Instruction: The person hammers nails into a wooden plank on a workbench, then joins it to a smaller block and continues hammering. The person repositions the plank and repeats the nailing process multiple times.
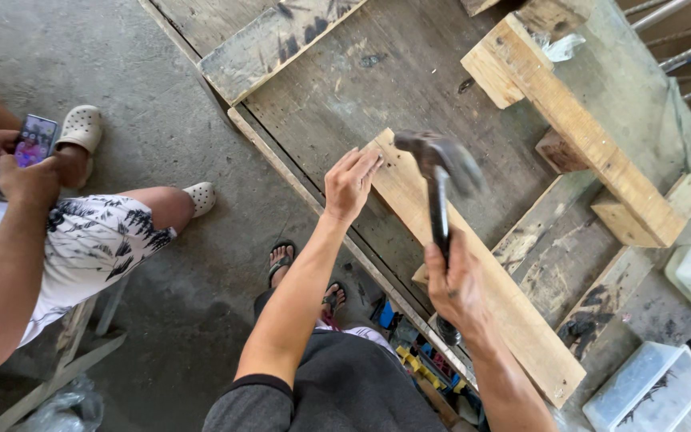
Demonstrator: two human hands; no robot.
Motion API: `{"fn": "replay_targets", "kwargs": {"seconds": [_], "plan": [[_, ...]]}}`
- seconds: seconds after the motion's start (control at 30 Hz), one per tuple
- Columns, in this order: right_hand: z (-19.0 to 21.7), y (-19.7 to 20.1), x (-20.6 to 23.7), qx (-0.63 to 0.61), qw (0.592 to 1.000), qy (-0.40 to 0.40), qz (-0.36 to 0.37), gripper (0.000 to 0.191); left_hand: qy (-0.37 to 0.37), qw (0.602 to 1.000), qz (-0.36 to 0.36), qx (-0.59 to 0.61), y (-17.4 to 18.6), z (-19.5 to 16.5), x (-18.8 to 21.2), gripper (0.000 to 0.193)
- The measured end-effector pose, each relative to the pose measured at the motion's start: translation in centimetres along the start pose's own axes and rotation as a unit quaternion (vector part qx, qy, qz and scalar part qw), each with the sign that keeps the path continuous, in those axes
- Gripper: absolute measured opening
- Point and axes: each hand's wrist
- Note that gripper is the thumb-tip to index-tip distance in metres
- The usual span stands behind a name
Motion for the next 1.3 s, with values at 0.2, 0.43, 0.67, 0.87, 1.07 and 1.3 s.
{"fn": "replay_targets", "kwargs": {"seconds": [0.2, 0.43, 0.67, 0.87, 1.07, 1.3], "plan": [[0.6, 0.1, -0.4, -0.088, 0.996, -0.014, 0.021, 0.044, -0.017, 0.999, -0.025, 0.023, 0.4, -0.2, 0.1, 0.016], [-1.7, -1.6, 0.2, -0.085, 0.989, -0.113, 0.044, 0.040, -0.018, 1.000, -0.009, 0.020, -0.4, -0.1, 0.4, 0.017], [-2.1, -1.8, 1.6, -0.083, 0.989, -0.122, 0.025, 0.032, -0.010, 0.994, 0.084, 0.065, 0.7, 1.6, 0.5, 0.045], [-2.2, -3.5, 0.8, -0.055, 0.982, -0.181, 0.026, 0.032, 0.155, 0.964, 0.118, 0.180, 1.4, 1.2, 2.5, 0.099], [-1.5, -4.0, 1.4, -0.117, 0.978, -0.174, 0.006, 0.031, 0.186, 0.955, 0.015, 0.232, -2.5, -1.1, 3.8, 0.092], [-1.8, -3.6, 1.8, -0.205, 0.961, -0.183, -0.012, 0.032, 0.180, 0.955, 0.012, 0.237, -2.7, -0.2, 4.2, 0.084]]}}
Point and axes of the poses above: each hand's wrist, its own x-axis away from the middle knuckle, its own y-axis out of the back of the hand, z = x × y, and after that the axes turned 13 degrees about z, right-handed
